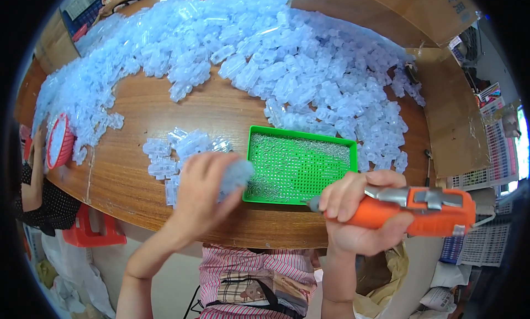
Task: The person assembles plastic components by picking up screws from a tray and driving them into the parts with an electric screwdriver.
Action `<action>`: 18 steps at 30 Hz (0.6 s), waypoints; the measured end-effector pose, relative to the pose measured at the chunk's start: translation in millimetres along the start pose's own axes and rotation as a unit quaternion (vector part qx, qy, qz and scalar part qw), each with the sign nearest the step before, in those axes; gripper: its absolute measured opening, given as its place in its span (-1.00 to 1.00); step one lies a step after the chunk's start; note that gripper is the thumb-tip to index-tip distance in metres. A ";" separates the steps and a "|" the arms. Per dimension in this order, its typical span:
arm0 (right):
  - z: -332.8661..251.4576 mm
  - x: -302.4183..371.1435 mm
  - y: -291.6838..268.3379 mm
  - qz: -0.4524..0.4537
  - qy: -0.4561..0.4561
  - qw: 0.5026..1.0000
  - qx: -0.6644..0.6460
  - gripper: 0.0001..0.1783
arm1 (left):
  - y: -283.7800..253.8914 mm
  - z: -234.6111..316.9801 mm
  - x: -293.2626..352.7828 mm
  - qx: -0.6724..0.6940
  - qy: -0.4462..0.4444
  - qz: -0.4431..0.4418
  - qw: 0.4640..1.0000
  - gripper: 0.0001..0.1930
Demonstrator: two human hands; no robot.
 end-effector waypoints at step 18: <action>13.6 6.9 -32.7 0.048 0.005 0.993 0.111 -0.38 | 90.1 -27.4 -142.1 0.013 0.008 -0.147 0.989 -0.61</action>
Point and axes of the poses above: each hand's wrist, its own x-axis away from the middle knuckle, its own y-axis out of the palm, z = x × y, the point moved 2 cm from there along -x, towards the middle knuckle, and after that the axes turned 4 degrees about -x, right-handed, at the moved point
